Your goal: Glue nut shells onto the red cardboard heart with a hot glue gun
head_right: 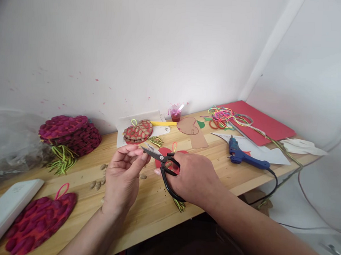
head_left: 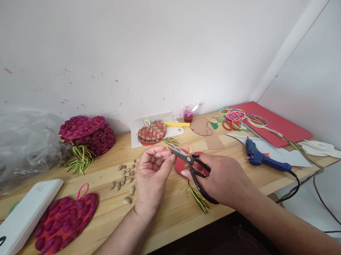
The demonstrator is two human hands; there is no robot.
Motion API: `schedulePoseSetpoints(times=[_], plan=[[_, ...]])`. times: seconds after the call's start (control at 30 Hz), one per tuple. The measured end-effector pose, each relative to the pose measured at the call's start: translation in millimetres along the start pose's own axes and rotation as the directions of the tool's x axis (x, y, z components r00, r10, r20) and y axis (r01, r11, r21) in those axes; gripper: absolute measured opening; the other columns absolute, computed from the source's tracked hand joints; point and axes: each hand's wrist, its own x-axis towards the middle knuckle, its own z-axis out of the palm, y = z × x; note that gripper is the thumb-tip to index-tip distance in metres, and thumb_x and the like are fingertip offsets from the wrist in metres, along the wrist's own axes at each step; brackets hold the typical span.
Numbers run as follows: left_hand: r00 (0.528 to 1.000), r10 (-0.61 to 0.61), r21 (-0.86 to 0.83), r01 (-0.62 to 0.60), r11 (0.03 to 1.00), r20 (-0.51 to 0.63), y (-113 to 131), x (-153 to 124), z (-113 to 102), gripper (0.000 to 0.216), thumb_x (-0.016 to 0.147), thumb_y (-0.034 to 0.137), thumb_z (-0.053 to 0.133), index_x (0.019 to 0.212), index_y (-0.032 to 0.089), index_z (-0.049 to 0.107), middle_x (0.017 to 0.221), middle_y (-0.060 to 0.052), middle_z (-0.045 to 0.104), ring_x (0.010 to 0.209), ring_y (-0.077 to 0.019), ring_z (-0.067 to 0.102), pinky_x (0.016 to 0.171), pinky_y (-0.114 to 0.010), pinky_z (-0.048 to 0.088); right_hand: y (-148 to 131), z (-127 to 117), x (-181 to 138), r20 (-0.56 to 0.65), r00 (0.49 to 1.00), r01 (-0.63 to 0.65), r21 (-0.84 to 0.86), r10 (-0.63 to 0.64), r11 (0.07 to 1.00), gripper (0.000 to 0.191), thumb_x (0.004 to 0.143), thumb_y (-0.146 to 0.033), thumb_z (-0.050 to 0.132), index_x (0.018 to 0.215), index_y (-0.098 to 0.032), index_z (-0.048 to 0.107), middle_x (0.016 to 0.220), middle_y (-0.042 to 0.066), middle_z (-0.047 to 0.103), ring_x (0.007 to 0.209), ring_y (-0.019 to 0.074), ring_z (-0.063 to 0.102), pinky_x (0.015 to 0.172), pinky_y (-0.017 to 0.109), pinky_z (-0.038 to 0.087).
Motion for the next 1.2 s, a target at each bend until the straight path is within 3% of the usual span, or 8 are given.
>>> schedulePoseSetpoints(times=[0.4, 0.57, 0.83, 1.2], plan=[[0.997, -0.073, -0.048, 0.074, 0.996, 0.017, 1.8, 1.4, -0.4, 0.029, 0.075, 0.018, 0.086, 0.098, 0.021, 0.069, 0.090, 0.002, 0.072, 0.086, -0.0084, 0.069, 0.085, -0.022, 0.059, 6.8, -2.4, 1.2, 0.029, 0.999, 0.018, -0.063, -0.016, 0.998, 0.050, 0.086, -0.071, 0.055, 0.073, -0.023, 0.057, 0.067, 0.004, 0.069, 0.062, 0.0212, 0.060, 0.057, 0.031, 0.028], [0.992, -0.127, -0.103, 0.129, 0.986, 0.022, 6.0, 2.0, 1.5, 0.030, 0.073, 0.017, 0.088, 0.096, 0.020, 0.069, 0.088, 0.002, 0.073, 0.084, -0.0086, 0.070, 0.084, -0.022, 0.060, 12.0, -3.0, 1.5, 0.012, 0.999, 0.047, -0.105, -0.046, 0.993, 0.043, 0.087, -0.064, 0.057, 0.074, -0.023, 0.059, 0.069, 0.005, 0.072, 0.063, 0.0218, 0.063, 0.057, 0.030, 0.028], [0.977, -0.214, -0.142, 0.213, 0.967, 0.011, 6.6, 3.9, 3.5, 0.033, 0.068, 0.018, 0.091, 0.093, 0.018, 0.069, 0.084, 0.001, 0.075, 0.078, -0.0080, 0.071, 0.078, -0.018, 0.060, 16.4, -3.8, 2.4, -0.005, 0.997, 0.082, -0.118, -0.083, 0.990, 0.048, 0.086, -0.069, 0.057, 0.072, -0.024, 0.060, 0.066, 0.002, 0.069, 0.059, 0.0185, 0.057, 0.055, 0.029, 0.026], [0.939, -0.329, -0.219, 0.343, 0.914, 0.099, 9.6, 9.1, 3.6, 0.032, 0.063, 0.014, 0.093, 0.087, 0.017, 0.072, 0.081, 0.001, 0.076, 0.072, -0.0090, 0.073, 0.068, -0.014, 0.061, 37.1, -5.3, 8.8, -0.029, 0.972, 0.229, -0.113, -0.234, 0.967, 0.034, 0.089, -0.047, 0.056, 0.066, -0.022, 0.058, 0.060, 0.001, 0.063, 0.055, 0.0147, 0.046, 0.055, 0.029, 0.021]])
